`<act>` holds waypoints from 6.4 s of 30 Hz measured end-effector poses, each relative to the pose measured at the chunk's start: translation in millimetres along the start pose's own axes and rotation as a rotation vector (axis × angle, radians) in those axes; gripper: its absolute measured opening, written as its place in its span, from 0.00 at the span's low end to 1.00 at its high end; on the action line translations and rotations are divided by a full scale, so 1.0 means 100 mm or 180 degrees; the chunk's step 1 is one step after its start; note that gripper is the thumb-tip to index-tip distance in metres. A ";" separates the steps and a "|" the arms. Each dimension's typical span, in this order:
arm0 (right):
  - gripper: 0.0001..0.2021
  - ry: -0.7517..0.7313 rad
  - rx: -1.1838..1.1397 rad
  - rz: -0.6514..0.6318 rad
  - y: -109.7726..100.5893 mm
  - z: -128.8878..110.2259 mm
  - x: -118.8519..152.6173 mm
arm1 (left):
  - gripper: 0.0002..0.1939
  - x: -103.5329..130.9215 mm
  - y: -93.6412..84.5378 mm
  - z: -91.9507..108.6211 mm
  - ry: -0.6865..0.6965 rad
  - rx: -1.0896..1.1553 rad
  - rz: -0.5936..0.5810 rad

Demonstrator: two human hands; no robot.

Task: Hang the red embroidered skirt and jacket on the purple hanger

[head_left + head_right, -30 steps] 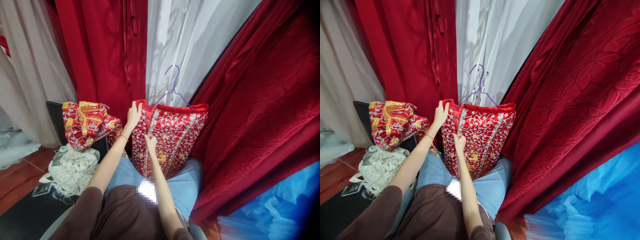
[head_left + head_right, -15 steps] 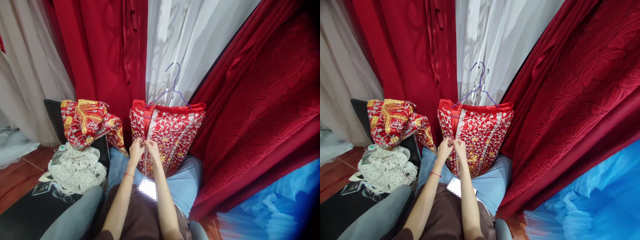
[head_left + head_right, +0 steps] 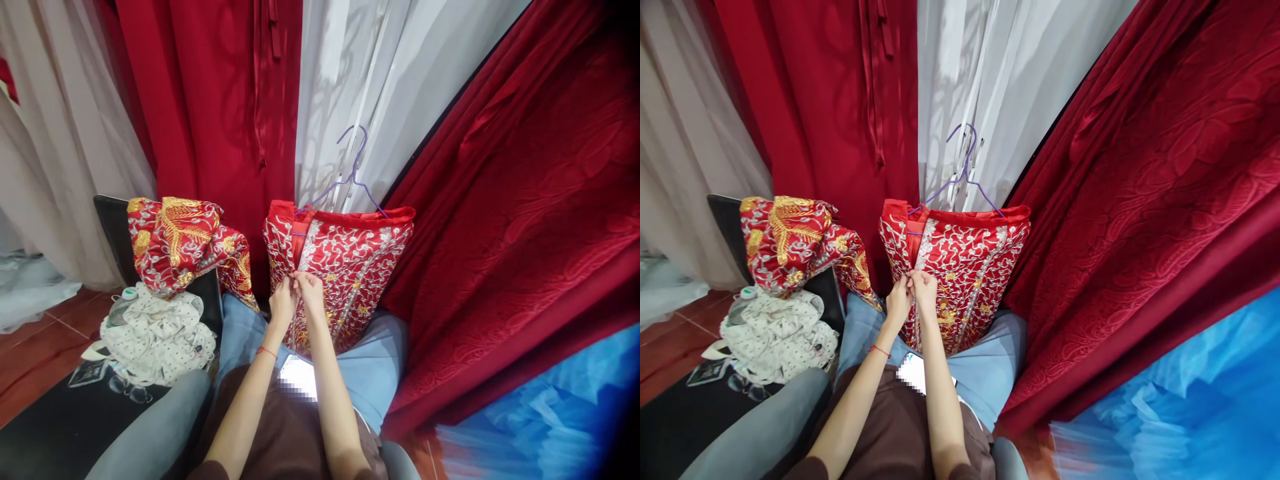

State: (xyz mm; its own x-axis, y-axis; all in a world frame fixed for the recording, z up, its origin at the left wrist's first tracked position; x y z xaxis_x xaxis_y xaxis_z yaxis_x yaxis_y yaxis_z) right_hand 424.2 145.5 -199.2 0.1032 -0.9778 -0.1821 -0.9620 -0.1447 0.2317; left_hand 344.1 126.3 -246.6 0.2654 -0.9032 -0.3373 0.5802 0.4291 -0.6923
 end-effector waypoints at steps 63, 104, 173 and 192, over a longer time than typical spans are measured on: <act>0.14 -0.2784 0.5127 0.1782 -1.12 -1.95 -0.45 | 0.20 -1.64 -1.17 0.65 0.0774 0.1235 0.1584; 0.09 0.0655 0.0086 -0.0518 0.23 -0.89 -0.75 | 0.15 -0.93 -0.64 0.59 0.0683 -0.0867 0.0059; 0.05 -0.1762 0.1198 -0.0045 -0.26 -0.49 0.16 | 0.18 -0.53 -0.49 0.75 0.0772 0.3131 -0.0220; 0.12 -0.0661 0.1072 -0.1475 -0.28 -0.42 0.27 | 0.18 -0.93 -0.68 0.71 0.0081 0.3500 0.0433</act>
State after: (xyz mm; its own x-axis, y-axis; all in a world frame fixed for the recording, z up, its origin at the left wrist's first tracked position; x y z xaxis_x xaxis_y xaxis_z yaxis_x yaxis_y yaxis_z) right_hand 464.3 116.2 -170.5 0.5114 -0.7697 -0.3820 -0.8593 -0.4592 -0.2251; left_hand 334.7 179.9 -122.5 0.3703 -0.8434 -0.3892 0.9182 0.2688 0.2911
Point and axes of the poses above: each hand's wrist, its own x-axis away from the middle knuckle, its own y-axis out of the palm, z = x × y, the point moved 4 cm from there along -x, towards the middle knuckle, and after that the axes turned 1 degree about -z, right-handed, at the moved point
